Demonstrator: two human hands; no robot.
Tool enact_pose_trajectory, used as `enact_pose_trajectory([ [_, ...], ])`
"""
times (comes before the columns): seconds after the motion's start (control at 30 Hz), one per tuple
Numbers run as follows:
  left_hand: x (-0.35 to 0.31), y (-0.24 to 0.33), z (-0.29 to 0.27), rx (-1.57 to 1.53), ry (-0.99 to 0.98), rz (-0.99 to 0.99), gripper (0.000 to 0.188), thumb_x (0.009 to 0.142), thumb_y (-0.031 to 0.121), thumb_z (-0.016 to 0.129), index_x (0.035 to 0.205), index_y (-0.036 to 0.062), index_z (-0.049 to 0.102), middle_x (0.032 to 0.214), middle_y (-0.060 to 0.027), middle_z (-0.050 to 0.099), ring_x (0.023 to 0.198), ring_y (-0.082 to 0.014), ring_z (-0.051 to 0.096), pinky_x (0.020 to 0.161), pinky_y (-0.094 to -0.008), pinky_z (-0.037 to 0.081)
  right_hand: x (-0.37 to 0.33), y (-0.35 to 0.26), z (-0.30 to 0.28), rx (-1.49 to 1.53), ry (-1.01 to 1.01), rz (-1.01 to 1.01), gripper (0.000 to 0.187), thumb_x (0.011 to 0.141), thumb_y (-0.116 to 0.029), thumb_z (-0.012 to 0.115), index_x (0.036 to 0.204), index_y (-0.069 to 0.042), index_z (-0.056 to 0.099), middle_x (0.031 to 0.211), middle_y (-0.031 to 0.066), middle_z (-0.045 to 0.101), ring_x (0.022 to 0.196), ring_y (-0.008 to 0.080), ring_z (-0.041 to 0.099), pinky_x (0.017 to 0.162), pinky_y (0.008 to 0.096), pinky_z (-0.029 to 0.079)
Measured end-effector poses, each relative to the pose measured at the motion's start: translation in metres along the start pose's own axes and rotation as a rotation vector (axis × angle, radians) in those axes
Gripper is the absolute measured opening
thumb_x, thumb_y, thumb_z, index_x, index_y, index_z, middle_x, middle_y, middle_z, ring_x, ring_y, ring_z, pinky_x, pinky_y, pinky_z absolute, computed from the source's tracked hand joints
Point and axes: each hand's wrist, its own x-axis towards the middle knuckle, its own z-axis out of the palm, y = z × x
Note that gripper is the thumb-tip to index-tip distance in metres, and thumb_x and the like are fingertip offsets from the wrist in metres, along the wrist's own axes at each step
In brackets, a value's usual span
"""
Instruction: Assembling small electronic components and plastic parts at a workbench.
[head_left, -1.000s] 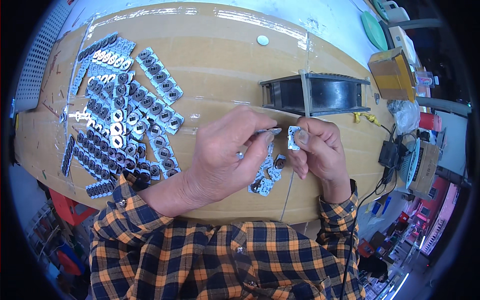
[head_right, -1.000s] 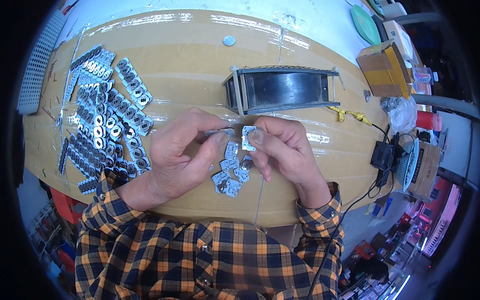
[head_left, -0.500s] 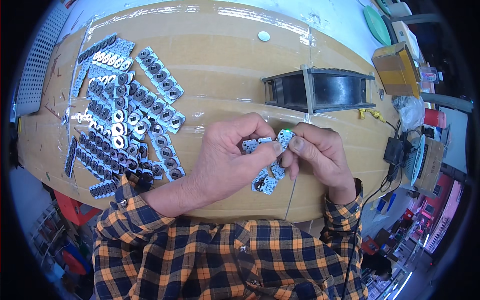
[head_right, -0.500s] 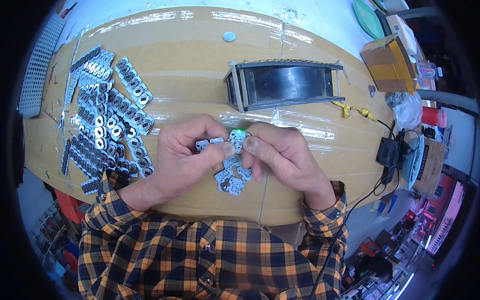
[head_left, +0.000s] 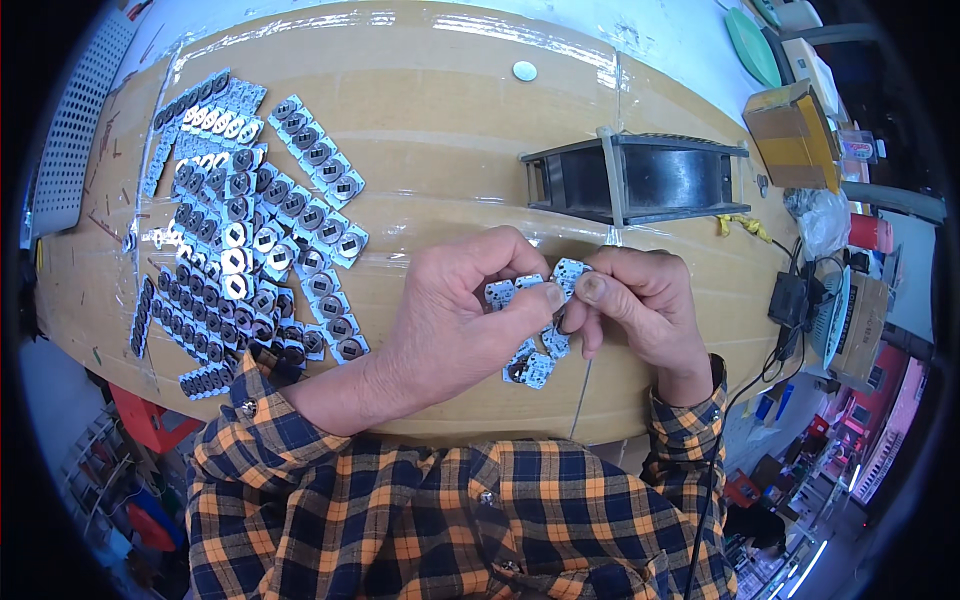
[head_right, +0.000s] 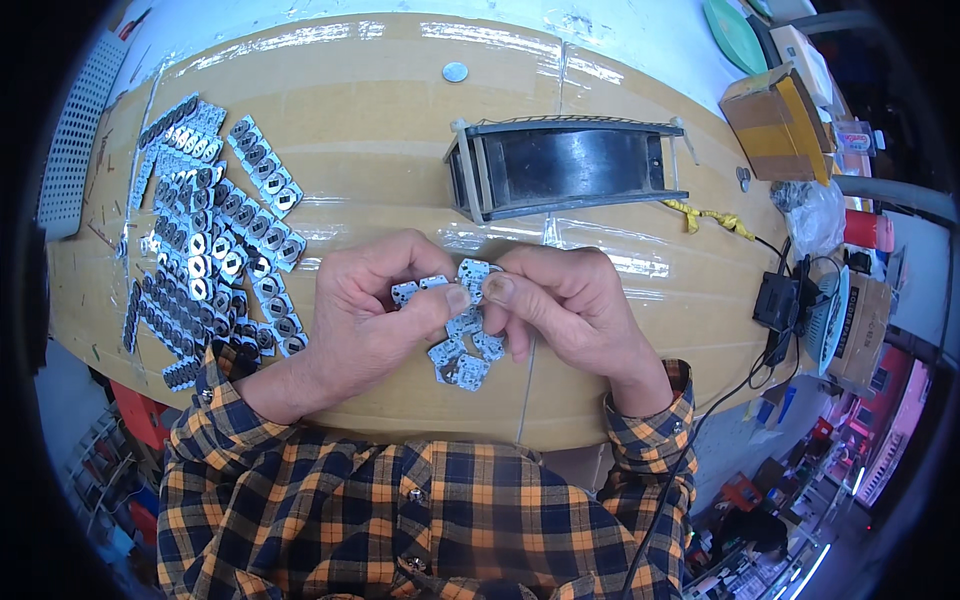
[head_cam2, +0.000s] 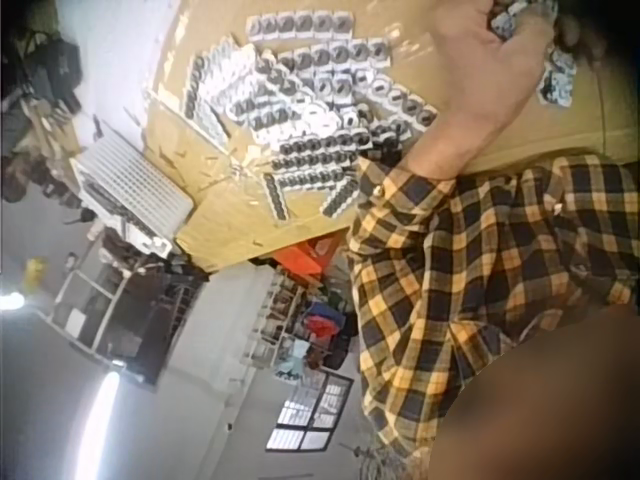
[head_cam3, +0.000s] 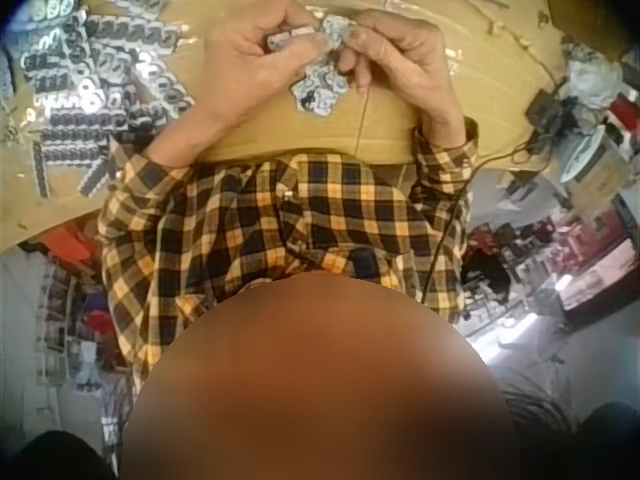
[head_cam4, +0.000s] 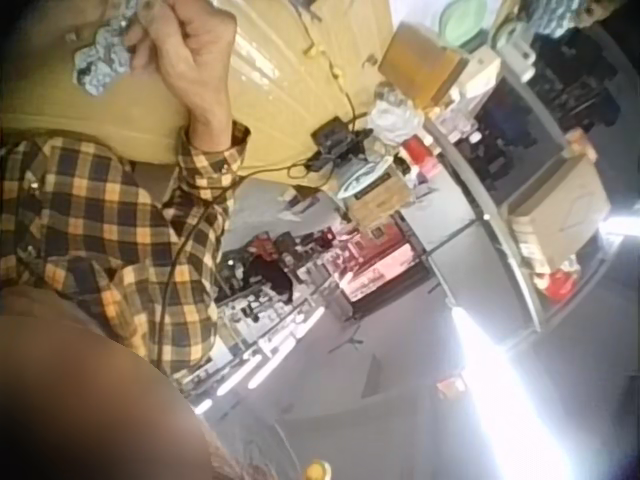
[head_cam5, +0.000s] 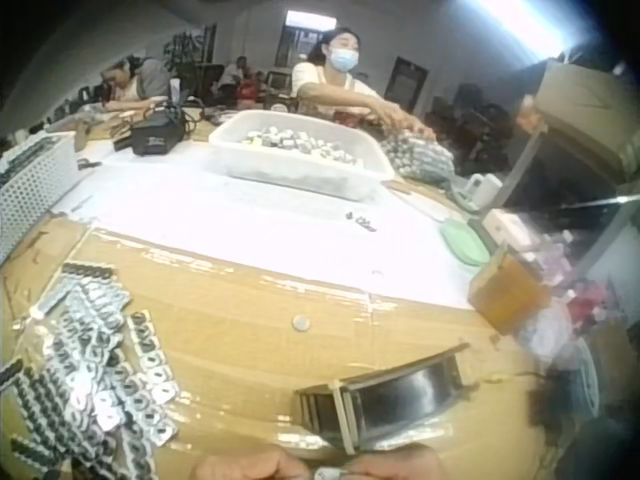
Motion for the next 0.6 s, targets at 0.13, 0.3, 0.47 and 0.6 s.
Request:
enact_pose_trajectory([
  [0.13, 0.0, 0.003, 0.001, 0.0, -0.008, -0.019, 0.006, 0.089, 0.004, 0.067, 0.088, -0.0011, 0.064, 0.077, -0.0008, 0.066, 0.068, -0.0006, 0.055, 0.056, -0.0172, 0.041, 0.001, 0.0, 0.0, -0.007, 0.006, -0.007, 0.024, 0.1, -0.011, 0.052, 0.089, 0.007, 0.064, 0.073, 0.0111, 0.067, 0.053, 0.0112, 0.062, 0.047, 0.023, 0.051],
  [0.3, -0.001, 0.001, -0.004, -0.013, -0.033, 0.006, 0.012, 0.089, -0.001, 0.061, 0.1, -0.0034, 0.063, 0.093, -0.0049, 0.065, 0.073, -0.0018, 0.056, 0.059, -0.0181, 0.043, 0.001, -0.006, -0.002, -0.021, 0.058, 0.039, 0.024, 0.099, -0.011, 0.051, 0.086, 0.005, 0.062, 0.071, 0.0099, 0.067, 0.052, 0.01, 0.061, 0.046, 0.0224, 0.05],
  [0.47, 0.0, 0.002, -0.006, 0.058, 0.029, 0.07, 0.02, 0.087, -0.005, 0.058, 0.107, -0.0045, 0.062, 0.095, -0.004, 0.062, 0.076, -0.0031, 0.055, 0.061, -0.0179, 0.043, 0.0, -0.002, -0.001, -0.017, 0.085, 0.043, 0.024, 0.1, -0.013, 0.053, 0.083, 0.001, 0.063, 0.068, 0.0029, 0.064, 0.052, 0.0055, 0.057, 0.046, 0.0192, 0.042],
  [0.6, 0.001, 0.002, -0.005, 0.245, 0.076, 0.202, 0.022, 0.086, -0.006, 0.058, 0.107, -0.0041, 0.064, 0.091, -0.0026, 0.06, 0.073, -0.0025, 0.055, 0.059, -0.0164, 0.041, 0.002, -0.002, -0.005, -0.064, 0.098, 0.045, 0.023, 0.098, -0.011, 0.052, 0.083, 0.003, 0.061, 0.067, 0.0081, 0.065, 0.048, 0.0092, 0.058, 0.043, 0.0217, 0.047],
])
